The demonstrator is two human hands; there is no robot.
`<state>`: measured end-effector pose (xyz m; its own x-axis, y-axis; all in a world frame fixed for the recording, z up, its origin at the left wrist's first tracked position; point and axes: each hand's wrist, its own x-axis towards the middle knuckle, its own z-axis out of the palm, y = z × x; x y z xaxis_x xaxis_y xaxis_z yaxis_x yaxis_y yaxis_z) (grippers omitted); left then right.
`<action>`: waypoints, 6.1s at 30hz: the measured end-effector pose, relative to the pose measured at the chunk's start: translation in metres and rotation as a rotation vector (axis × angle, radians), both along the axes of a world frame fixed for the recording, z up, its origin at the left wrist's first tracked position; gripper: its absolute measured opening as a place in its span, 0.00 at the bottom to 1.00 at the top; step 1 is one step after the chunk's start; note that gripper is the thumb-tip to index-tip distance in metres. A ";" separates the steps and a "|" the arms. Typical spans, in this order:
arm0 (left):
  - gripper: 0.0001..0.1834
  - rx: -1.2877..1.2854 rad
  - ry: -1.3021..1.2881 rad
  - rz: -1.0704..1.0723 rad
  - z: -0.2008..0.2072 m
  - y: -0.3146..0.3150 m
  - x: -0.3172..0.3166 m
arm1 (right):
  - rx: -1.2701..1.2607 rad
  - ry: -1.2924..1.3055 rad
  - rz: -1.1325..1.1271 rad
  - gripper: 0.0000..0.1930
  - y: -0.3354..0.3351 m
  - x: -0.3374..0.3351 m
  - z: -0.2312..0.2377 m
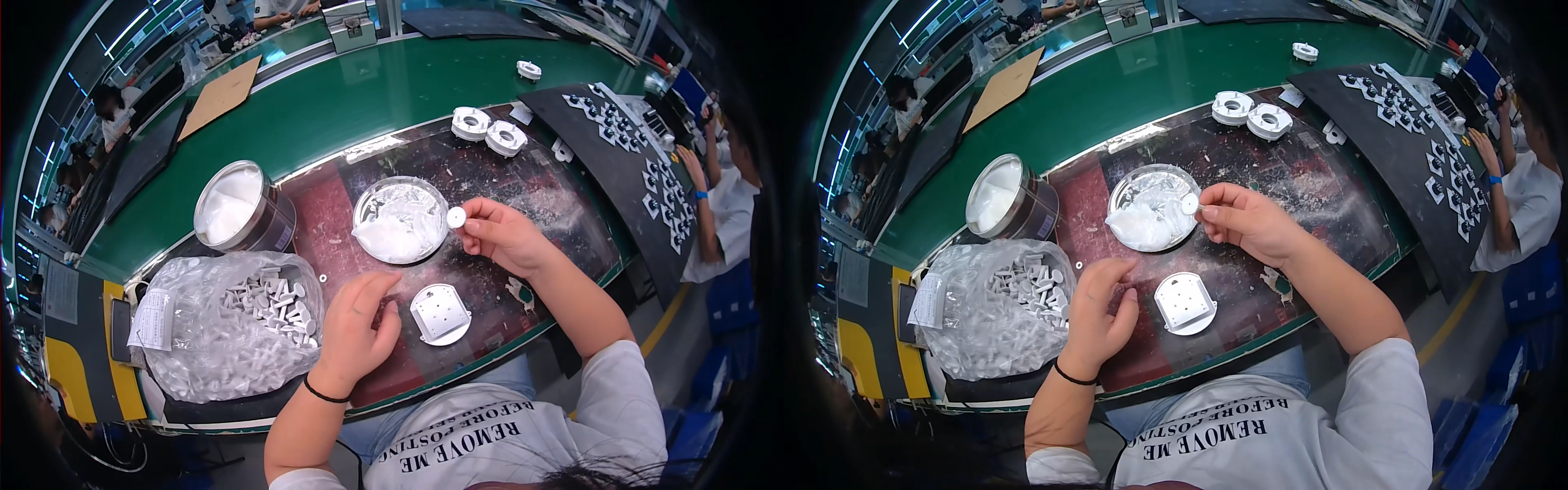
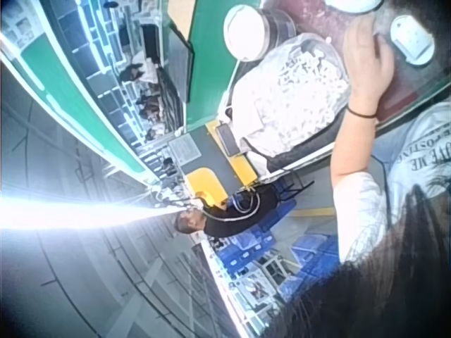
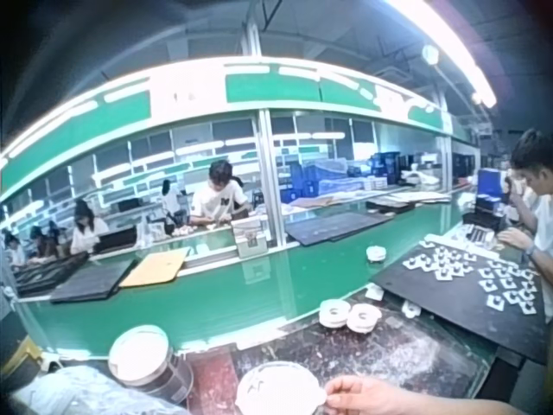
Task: The person applies a white paste to small white cylindrical parts and inserts them into holes on square white plastic plates. They handle the parts one at a time, pressing them into place and stacking the finished plates on the table.
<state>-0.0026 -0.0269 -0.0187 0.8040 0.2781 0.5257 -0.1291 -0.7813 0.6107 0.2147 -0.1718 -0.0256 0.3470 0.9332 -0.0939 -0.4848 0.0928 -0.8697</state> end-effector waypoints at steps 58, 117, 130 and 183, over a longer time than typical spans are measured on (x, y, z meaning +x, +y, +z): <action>0.65 0.003 0.078 -0.244 -0.024 -0.010 0.004 | 0.100 -1.096 0.066 0.11 -0.009 -0.011 0.017; 0.31 0.297 -0.027 -0.173 -0.006 0.001 0.001 | -0.611 -1.841 -0.474 0.06 0.199 0.183 0.019; 0.32 0.304 -0.169 -0.093 0.003 0.003 -0.006 | -0.137 -0.584 0.261 0.07 0.010 0.019 0.089; 0.52 0.144 0.240 -0.347 -0.007 -0.009 -0.010 | -0.972 -1.373 -0.955 0.14 -0.243 0.082 0.007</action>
